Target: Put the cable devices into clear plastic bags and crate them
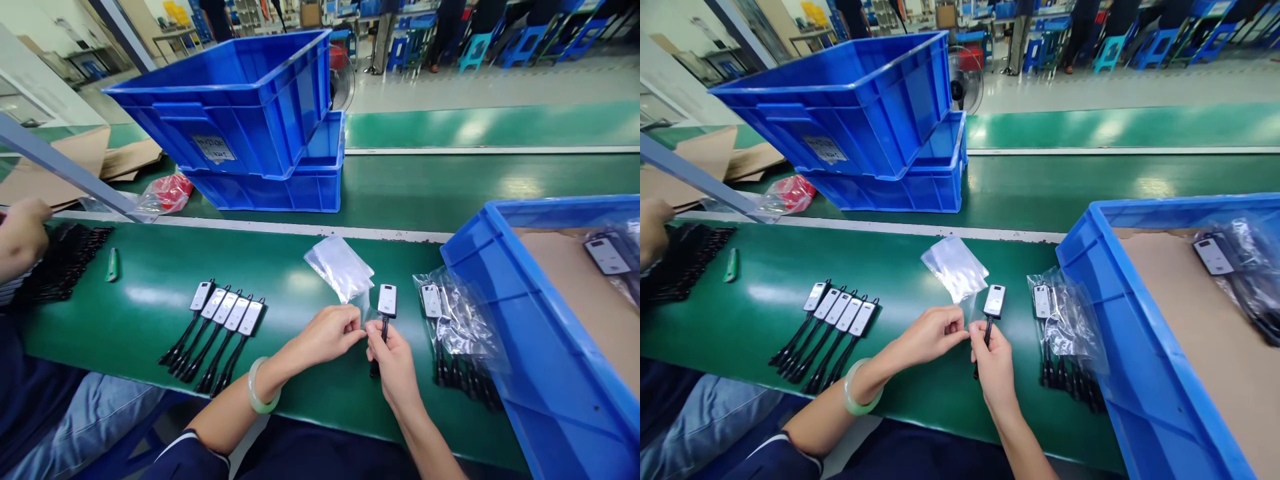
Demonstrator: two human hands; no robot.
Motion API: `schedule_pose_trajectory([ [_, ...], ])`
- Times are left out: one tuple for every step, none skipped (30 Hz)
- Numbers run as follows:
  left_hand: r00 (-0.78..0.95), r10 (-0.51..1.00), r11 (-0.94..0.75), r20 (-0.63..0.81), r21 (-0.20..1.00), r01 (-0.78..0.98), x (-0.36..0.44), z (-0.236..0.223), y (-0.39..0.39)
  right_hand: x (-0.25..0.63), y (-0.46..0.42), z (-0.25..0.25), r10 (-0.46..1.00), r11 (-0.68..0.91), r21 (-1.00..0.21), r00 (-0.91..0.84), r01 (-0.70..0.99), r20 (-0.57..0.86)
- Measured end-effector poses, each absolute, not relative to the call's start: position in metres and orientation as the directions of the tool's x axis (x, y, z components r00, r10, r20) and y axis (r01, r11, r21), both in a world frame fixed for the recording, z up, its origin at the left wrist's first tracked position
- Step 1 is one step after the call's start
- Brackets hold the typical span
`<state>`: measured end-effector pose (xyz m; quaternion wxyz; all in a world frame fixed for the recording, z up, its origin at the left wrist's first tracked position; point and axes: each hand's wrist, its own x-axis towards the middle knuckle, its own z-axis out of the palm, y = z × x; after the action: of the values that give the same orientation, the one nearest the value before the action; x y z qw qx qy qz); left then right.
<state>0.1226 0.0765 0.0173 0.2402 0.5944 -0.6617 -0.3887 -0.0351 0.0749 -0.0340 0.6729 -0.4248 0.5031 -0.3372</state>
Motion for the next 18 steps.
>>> schedule_pose_trajectory([
  [-0.181, -0.971, -0.015, -0.156, 0.796, -0.606, 0.121, 0.018, 0.081, -0.034, 0.077, -0.036, -0.885, 0.403, -0.915, 0.262, 0.021, -0.384],
  [-0.169, -0.972, -0.029, -0.166, 0.790, -0.612, 0.120, 0.019, 0.084, -0.033, 0.079, -0.038, -0.890, 0.390, -0.921, 0.257, 0.001, -0.377],
  [-0.134, -0.977, -0.047, -0.166, 0.781, -0.622, 0.120, 0.019, 0.087, -0.034, 0.081, -0.039, -0.894, 0.372, -0.928, 0.255, -0.032, -0.367],
  [-0.077, -0.986, -0.065, -0.146, 0.769, -0.636, 0.120, 0.018, 0.088, -0.035, 0.083, -0.039, -0.900, 0.349, -0.934, 0.253, -0.073, -0.356],
  [-0.002, -0.995, -0.078, -0.105, 0.751, -0.655, 0.120, 0.018, 0.090, -0.036, 0.086, -0.039, -0.905, 0.326, -0.939, 0.251, -0.112, -0.345],
  [0.082, -0.996, -0.085, -0.040, 0.729, -0.679, 0.121, 0.017, 0.090, -0.038, 0.088, -0.038, -0.908, 0.309, -0.941, 0.252, -0.139, -0.336],
  [0.158, -0.987, -0.085, 0.040, 0.705, -0.704, 0.121, 0.016, 0.091, -0.042, 0.090, -0.037, -0.910, 0.300, -0.943, 0.251, -0.146, -0.329],
  [0.211, -0.970, -0.075, 0.118, 0.681, -0.728, 0.122, 0.014, 0.092, -0.046, 0.093, -0.036, -0.912, 0.295, -0.945, 0.253, -0.140, -0.322],
  [0.236, -0.954, -0.059, 0.183, 0.660, -0.749, 0.122, 0.013, 0.092, -0.051, 0.096, -0.035, -0.915, 0.286, -0.949, 0.258, -0.129, -0.311],
  [0.241, -0.942, -0.039, 0.232, 0.639, -0.768, 0.122, 0.012, 0.093, -0.057, 0.100, -0.033, -0.918, 0.272, -0.955, 0.267, -0.121, -0.295],
  [0.233, -0.936, -0.021, 0.265, 0.618, -0.786, 0.121, 0.010, 0.095, -0.063, 0.105, -0.030, -0.919, 0.252, -0.961, 0.283, -0.116, -0.275],
  [0.215, -0.935, -0.004, 0.283, 0.597, -0.802, 0.120, 0.008, 0.096, -0.070, 0.110, -0.027, -0.917, 0.233, -0.965, 0.304, -0.117, -0.258],
  [0.193, -0.937, 0.011, 0.291, 0.577, -0.817, 0.119, 0.006, 0.098, -0.077, 0.116, -0.024, -0.911, 0.221, -0.968, 0.328, -0.122, -0.249],
  [0.170, -0.941, 0.024, 0.291, 0.560, -0.828, 0.117, 0.003, 0.100, -0.083, 0.122, -0.021, -0.901, 0.220, -0.967, 0.354, -0.127, -0.252],
  [0.149, -0.947, 0.034, 0.284, 0.550, -0.834, 0.114, -0.001, 0.102, -0.088, 0.127, -0.017, -0.886, 0.231, -0.964, 0.380, -0.133, -0.265],
  [0.131, -0.954, 0.041, 0.270, 0.548, -0.835, 0.112, -0.004, 0.105, -0.091, 0.132, -0.013, -0.870, 0.241, -0.960, 0.407, -0.140, -0.278],
  [0.113, -0.962, 0.046, 0.250, 0.553, -0.832, 0.109, -0.008, 0.107, -0.094, 0.137, -0.009, -0.851, 0.256, -0.955, 0.434, -0.148, -0.295],
  [0.097, -0.970, 0.047, 0.222, 0.564, -0.824, 0.105, -0.012, 0.109, -0.095, 0.141, -0.006, -0.828, 0.275, -0.948, 0.462, -0.158, -0.317],
])
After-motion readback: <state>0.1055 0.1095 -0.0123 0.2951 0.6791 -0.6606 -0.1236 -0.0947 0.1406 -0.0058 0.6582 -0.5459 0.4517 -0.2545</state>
